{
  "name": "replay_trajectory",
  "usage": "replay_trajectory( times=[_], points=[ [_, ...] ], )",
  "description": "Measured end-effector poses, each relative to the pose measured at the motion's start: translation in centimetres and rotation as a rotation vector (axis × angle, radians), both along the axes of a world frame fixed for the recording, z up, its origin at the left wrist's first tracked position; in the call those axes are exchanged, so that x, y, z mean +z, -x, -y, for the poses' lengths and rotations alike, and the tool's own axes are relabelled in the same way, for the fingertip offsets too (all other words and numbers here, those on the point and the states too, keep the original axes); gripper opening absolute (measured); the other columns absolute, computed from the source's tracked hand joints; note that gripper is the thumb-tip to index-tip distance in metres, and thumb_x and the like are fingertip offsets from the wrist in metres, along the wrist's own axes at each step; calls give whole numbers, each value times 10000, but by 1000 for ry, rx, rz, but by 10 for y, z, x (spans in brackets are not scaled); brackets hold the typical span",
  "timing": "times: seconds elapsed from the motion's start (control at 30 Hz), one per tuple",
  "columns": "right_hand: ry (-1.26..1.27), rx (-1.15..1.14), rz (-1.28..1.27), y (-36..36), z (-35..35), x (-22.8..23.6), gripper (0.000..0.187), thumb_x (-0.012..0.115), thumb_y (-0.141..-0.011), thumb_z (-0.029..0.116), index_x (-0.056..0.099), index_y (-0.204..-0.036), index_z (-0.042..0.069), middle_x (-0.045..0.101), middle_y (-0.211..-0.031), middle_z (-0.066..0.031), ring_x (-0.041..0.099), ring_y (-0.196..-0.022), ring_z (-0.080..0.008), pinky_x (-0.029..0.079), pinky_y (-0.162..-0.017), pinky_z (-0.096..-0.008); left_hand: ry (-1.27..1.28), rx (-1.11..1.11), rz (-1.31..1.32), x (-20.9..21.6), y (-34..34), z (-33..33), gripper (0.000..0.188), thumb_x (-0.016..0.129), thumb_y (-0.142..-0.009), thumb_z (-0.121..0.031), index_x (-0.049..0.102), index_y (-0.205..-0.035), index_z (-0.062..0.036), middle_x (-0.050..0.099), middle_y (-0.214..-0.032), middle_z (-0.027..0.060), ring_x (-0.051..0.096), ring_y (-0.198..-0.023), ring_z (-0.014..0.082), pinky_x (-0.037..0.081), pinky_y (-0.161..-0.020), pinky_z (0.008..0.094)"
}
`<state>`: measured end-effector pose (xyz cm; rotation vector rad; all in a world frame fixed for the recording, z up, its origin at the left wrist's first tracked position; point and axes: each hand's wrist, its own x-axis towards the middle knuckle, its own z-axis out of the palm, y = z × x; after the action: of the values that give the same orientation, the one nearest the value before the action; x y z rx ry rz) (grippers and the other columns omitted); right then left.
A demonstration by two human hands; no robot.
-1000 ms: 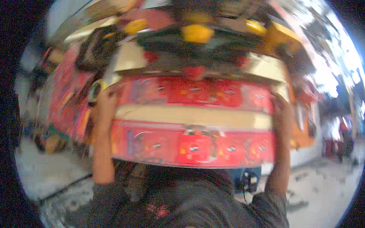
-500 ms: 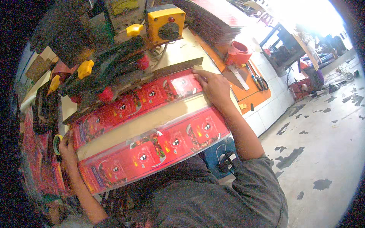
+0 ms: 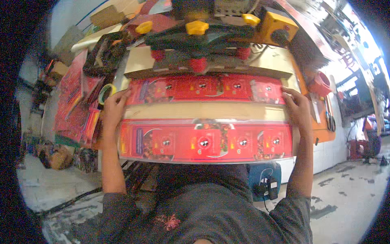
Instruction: The person folds printed packaging sheets along their creases by hand.
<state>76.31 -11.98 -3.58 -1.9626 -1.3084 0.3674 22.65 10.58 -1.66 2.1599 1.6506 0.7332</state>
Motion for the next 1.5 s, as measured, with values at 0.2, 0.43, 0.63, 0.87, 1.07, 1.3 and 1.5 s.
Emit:
replay_trajectory(
  times=[0.2,0.43,0.63,0.87,1.07,1.3,1.5],
  points=[
    [113,-27,47,19,2,7,327,626,-955,208,690,-1240,62,749,-1042,-122,665,-893,-138,505,-831,-303,18,-73,170,-6,17,19,317,662,-948,-249,722,-1145,-7,743,-1042,183,693,-916,169,511,-850,295],
    [28,-64,68,31,11,6,315,610,-952,205,698,-1210,49,730,-1110,-168,697,-997,-222,505,-900,-322,4,-33,96,-1,4,23,311,631,-963,-239,719,-1135,4,731,-1075,190,700,-984,255,505,-887,332],
    [-80,-63,127,26,9,-14,294,607,-959,214,708,-1181,49,710,-1130,-195,679,-1057,-292,496,-943,-365,-39,-115,85,-15,23,15,335,605,-981,-228,687,-1193,18,712,-1155,177,666,-1091,236,467,-969,316],
    [-44,-114,110,35,14,0,293,607,-963,199,703,-1197,51,720,-1108,-175,678,-1024,-266,490,-921,-343,8,-100,115,-17,13,15,371,595,-1002,-252,670,-1217,41,711,-1179,159,644,-1087,178,456,-974,302],
    [-80,-84,125,30,12,-7,292,611,-966,193,700,-1191,31,723,-1088,-182,682,-993,-238,496,-894,-333,-23,-97,110,-15,15,17,371,601,-999,-245,668,-1215,49,714,-1164,160,646,-1074,168,464,-954,298],
    [-100,-109,43,36,11,-3,287,628,-953,210,712,-1169,41,722,-1087,-190,690,-1003,-270,507,-894,-346,-22,-105,144,-16,15,16,360,623,-985,-252,686,-1185,41,723,-1124,162,660,-1028,183,484,-918,305],
    [-87,-119,99,21,13,-13,284,620,-953,217,720,-1169,64,721,-1102,-199,703,-1026,-287,514,-917,-360,-97,-90,77,-12,13,18,348,644,-961,-253,699,-1148,35,723,-1082,199,690,-989,239,495,-891,317]
  ],
)
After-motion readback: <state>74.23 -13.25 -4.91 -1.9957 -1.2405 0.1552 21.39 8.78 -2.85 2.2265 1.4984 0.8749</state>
